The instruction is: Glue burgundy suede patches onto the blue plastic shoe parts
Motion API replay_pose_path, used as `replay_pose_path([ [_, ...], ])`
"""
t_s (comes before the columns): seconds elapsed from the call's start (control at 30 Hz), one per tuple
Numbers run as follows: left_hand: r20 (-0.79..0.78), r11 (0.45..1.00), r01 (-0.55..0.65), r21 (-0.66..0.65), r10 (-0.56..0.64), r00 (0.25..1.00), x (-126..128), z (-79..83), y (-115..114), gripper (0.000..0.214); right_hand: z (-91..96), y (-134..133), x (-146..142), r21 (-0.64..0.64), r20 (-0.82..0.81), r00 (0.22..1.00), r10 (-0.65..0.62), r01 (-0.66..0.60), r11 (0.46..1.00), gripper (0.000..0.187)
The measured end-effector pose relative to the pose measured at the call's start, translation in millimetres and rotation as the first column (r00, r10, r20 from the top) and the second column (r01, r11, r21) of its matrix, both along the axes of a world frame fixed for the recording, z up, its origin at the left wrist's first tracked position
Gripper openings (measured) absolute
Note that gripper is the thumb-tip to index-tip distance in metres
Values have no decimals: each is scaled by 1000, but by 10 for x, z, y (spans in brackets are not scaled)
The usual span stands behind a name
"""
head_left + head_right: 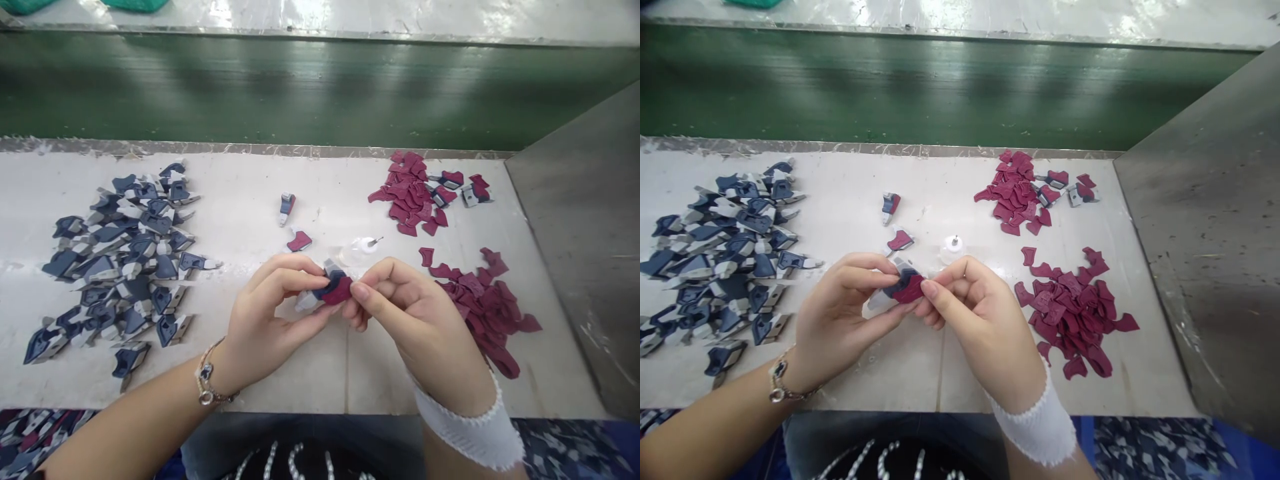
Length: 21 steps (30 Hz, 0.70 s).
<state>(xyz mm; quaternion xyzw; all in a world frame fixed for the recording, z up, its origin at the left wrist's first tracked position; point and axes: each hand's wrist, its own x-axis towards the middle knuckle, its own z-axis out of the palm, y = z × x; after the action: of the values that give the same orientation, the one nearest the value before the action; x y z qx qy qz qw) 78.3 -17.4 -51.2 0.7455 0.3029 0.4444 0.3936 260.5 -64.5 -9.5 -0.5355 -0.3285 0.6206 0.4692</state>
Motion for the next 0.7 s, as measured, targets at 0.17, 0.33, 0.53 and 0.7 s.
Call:
replay_pose_path([
  [0.17,-16,996,-24,84,25,1000,-6,15,7,36,-35,34,-15,-37,-16,1000,-2,2,999,22],
  [0.33,-18,992,-22,124,24,1000,-1,25,24,33,-23,42,-17,-44,3,1000,10,-10,999,23],
  [0.53,13,997,-31,66,31,999,-12,21,16,35,3,23,13,-19,19,999,28,-27,999,23],
  [0.7,31,999,-5,36,4,1000,-46,16,13,38,36,41,29,72,176,982,66,-80,994,13],
])
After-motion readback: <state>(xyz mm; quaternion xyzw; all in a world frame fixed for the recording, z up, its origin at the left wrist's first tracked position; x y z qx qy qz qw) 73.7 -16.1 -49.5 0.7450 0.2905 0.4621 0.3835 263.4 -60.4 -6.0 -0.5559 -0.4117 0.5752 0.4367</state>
